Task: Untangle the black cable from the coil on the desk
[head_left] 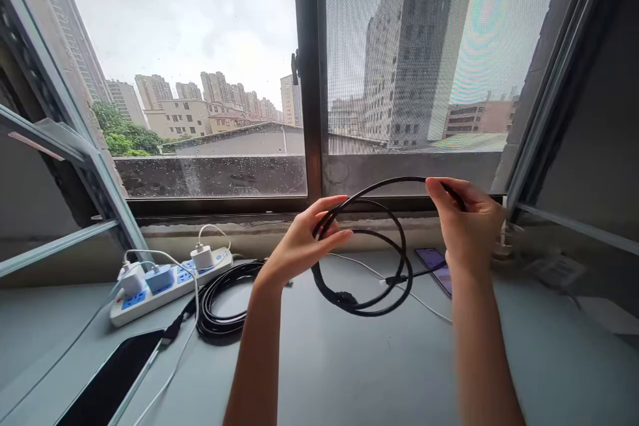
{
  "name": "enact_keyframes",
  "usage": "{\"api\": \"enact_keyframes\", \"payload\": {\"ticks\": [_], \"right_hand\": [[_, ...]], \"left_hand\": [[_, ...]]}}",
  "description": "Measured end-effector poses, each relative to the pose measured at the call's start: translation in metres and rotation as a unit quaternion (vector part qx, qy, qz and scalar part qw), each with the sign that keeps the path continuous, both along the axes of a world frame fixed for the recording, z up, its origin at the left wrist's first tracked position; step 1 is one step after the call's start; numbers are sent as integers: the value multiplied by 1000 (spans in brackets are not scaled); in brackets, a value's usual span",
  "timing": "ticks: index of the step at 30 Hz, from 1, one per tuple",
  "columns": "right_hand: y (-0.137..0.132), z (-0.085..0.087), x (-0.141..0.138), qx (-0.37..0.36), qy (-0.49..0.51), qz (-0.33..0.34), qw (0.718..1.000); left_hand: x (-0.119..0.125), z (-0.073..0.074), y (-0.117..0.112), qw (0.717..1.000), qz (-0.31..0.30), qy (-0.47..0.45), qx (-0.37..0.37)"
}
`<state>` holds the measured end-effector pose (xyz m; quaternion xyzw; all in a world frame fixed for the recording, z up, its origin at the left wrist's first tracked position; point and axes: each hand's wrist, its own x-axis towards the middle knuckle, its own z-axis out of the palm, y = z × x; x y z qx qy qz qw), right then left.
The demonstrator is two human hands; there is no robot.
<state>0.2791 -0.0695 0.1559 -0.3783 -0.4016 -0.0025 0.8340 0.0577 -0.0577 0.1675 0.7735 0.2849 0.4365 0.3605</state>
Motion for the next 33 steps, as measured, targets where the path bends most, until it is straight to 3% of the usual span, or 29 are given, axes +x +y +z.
{"api": "enact_keyframes", "payload": {"ticks": [6, 9, 13, 17, 20, 24, 26, 31, 33], "right_hand": [[-3, 2, 12, 40, 65, -16, 997], [0, -1, 25, 30, 100, -28, 994], [4, -12, 52, -9, 147, -57, 987], [6, -25, 83, -25, 188, -102, 976], [6, -32, 97, -13, 215, -141, 966], [1, -32, 102, -17, 226, -158, 961], [-1, -30, 100, -22, 219, -147, 964], [-3, -19, 87, 14, 168, -91, 982], [-5, -13, 76, 21, 134, -44, 990]], "left_hand": [[2, -2, 13, 996, 42, -68, 34], [-1, 0, 20, 981, 102, -161, 22], [-19, 2, 27, 927, 204, -314, -25], [-50, 2, 32, 847, 281, -451, 2], [-66, 0, 34, 804, 330, -494, 28], [-69, 0, 34, 779, 386, -489, 66], [-63, 1, 32, 787, 395, -465, 93], [-38, 1, 28, 879, 347, -316, 86], [-27, -3, 30, 896, 341, -264, 102]]}}
